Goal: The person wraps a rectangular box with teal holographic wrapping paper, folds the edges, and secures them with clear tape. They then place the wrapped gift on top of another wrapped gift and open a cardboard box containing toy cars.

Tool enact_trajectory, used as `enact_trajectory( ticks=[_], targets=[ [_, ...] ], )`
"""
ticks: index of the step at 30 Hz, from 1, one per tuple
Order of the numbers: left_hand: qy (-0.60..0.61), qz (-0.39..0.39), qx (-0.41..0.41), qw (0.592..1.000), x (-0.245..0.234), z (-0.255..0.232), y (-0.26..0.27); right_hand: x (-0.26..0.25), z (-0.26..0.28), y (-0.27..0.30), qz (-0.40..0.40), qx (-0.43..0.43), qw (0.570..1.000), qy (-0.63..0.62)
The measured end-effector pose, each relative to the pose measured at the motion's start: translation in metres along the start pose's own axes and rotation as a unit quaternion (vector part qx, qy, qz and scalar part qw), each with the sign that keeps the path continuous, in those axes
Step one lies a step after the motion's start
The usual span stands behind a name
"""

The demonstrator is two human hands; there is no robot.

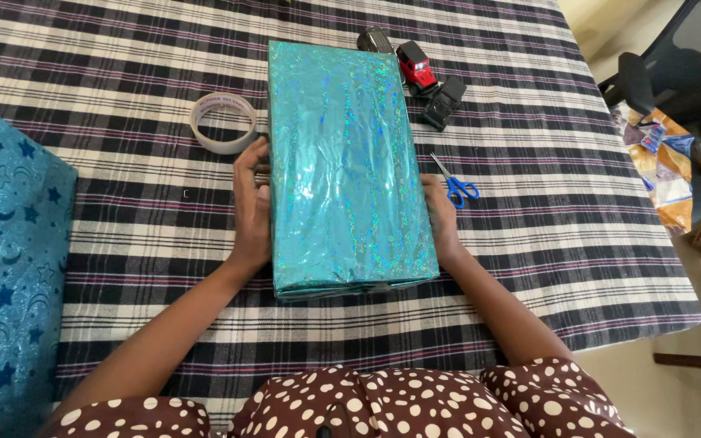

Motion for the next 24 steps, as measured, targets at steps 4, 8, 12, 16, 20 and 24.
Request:
enact_trajectory(
  ticks=[4,8,12,16,20,24],
  targets=[
    [0.199,0.071,-0.056,0.976,0.012,0.008,0.001,0.015,0.007,0.003,-0.098,0.108,0.883,-0.446],
    [0.306,0.114,-0.11,0.939,0.025,0.013,0.0,0.054,0.002,0.005,-0.063,0.308,0.594,-0.741],
    [0.288,0.121,-0.124,0.942,0.023,0.014,0.006,0.083,0.004,0.018,-0.003,0.345,0.452,-0.823],
    [0.286,0.118,-0.094,0.946,0.021,0.006,0.009,0.083,0.001,0.035,0.015,0.363,0.434,-0.824],
    [0.262,0.114,-0.075,0.955,0.016,-0.009,0.011,0.085,0.003,0.046,0.023,0.376,0.43,-0.82],
    [0.213,0.115,-0.01,0.97,0.009,-0.033,0.004,0.086,0.005,0.045,0.03,0.378,0.429,-0.82]
  ],
)
Point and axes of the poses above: each hand's wrist, its own y-axis away from the middle knuckle, its own x-axis out of the palm, z = x × y, the point moved 4 cm from there along -y, towards the middle knuckle, and after that the axes turned 14 degrees about -y, right-handed, at the moved point
